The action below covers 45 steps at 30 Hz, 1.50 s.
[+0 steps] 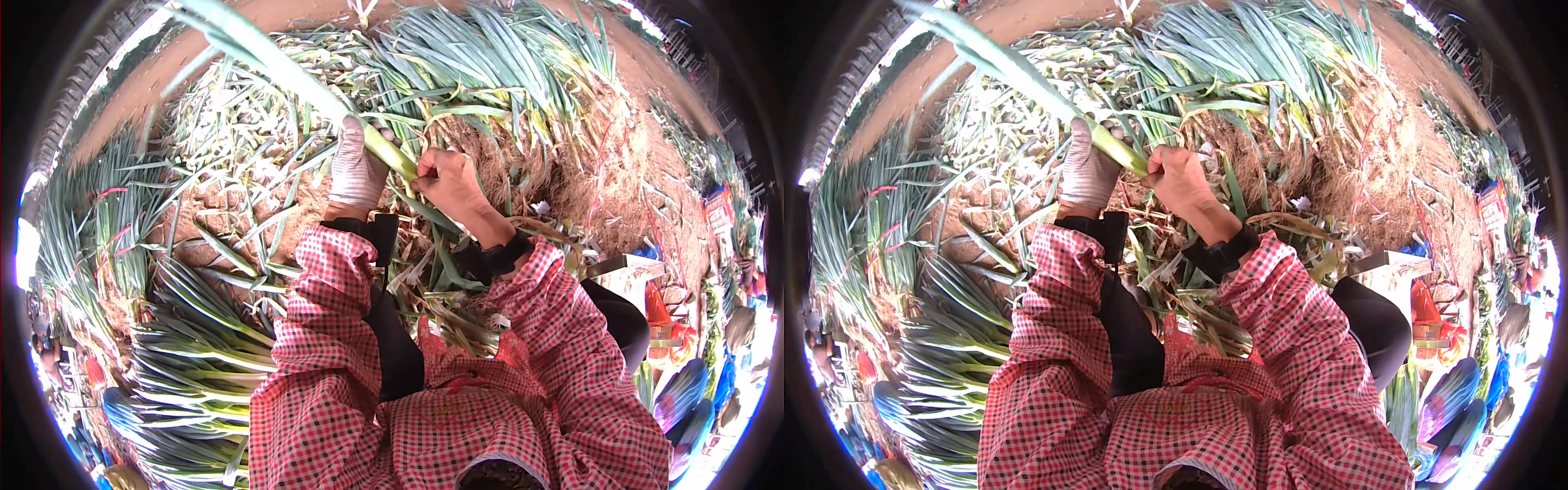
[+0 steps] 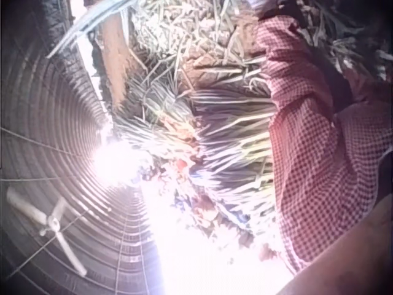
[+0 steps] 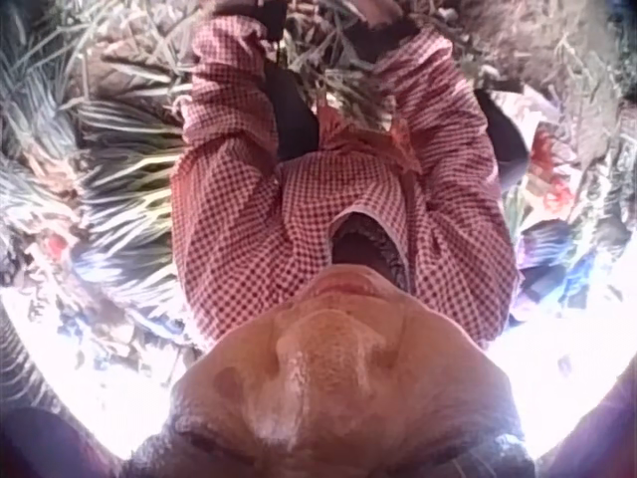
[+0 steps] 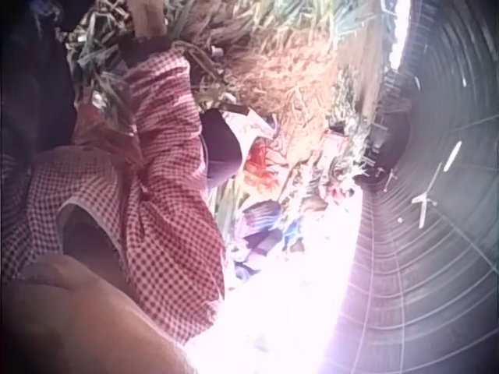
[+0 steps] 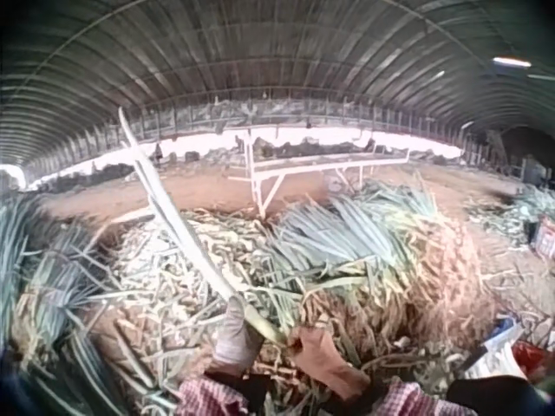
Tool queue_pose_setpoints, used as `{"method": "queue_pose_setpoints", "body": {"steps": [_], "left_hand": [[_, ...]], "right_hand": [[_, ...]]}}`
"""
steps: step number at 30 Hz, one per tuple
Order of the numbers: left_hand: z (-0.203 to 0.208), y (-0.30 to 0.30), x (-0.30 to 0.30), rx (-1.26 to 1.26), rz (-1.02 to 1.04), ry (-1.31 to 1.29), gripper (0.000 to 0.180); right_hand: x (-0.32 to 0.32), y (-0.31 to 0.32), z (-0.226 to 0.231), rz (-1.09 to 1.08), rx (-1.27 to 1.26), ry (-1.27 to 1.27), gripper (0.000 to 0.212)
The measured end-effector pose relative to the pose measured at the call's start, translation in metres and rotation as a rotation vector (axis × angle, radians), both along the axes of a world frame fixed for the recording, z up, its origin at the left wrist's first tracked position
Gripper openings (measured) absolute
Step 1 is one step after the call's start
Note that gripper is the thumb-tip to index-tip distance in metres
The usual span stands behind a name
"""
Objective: Peeling the outer layers of harvested leeks and sorting them.
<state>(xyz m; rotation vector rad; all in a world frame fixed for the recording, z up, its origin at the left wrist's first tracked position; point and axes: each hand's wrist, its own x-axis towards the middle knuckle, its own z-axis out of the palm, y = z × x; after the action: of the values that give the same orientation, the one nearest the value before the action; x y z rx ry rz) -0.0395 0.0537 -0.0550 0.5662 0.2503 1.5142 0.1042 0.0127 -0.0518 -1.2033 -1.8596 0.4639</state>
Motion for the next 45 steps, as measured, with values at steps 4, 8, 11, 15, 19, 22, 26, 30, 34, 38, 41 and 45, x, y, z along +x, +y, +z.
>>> {"method": "queue_pose_setpoints", "body": {"steps": [4,8,11,15,19,22,26,30,34,38,41,45], "left_hand": [[-0.004,0.009,-0.006,-0.055,-0.011,-0.040,0.025],[-0.015,0.019,-0.024,-0.047,0.139,0.176,0.022],[-0.018,0.022,-0.039,-0.193,0.299,0.116,0.021],[-0.018,0.022,-0.041,-0.216,0.304,0.118,0.017],[-0.023,0.018,-0.019,-0.375,0.147,0.120,0.031],[-0.013,0.011,-0.016,-0.354,0.102,0.335,0.032],[-0.018,0.014,-0.030,-0.422,0.335,0.396,0.026],[-0.003,0.006,-0.017,-0.436,0.450,0.456,0.022],[0.013,-0.006,-0.010,-0.430,0.440,0.537,0.020],[-0.006,0.009,-0.022,-0.465,0.450,0.483,0.020],[-0.019,0.010,-0.020,-0.484,0.398,0.464,0.022],[-0.027,0.016,-0.024,-0.439,0.264,0.532,0.024]], "right_hand": [[0.002,-0.024,0.000,0.218,0.195,-0.143,0.022],[0.012,-0.050,-0.006,0.497,0.125,0.046,0.023],[0.042,-0.073,-0.015,0.378,-0.159,0.132,0.026],[0.062,-0.077,-0.035,0.171,-0.128,0.482,0.026],[0.067,-0.059,-0.056,-0.108,0.358,-0.328,0.033],[0.053,-0.046,-0.066,-0.099,0.400,-0.551,0.027],[0.026,-0.040,-0.072,-0.060,0.173,-0.665,0.021],[0.024,-0.064,-0.031,0.117,-0.028,-0.551,0.022],[0.015,-0.086,-0.003,0.154,-0.039,-0.591,0.026],[0.008,-0.098,-0.006,0.005,0.245,-0.769,0.018],[0.016,-0.105,-0.007,0.016,0.238,-0.619,0.013],[0.027,-0.113,0.003,0.080,0.190,-0.609,0.011]]}}
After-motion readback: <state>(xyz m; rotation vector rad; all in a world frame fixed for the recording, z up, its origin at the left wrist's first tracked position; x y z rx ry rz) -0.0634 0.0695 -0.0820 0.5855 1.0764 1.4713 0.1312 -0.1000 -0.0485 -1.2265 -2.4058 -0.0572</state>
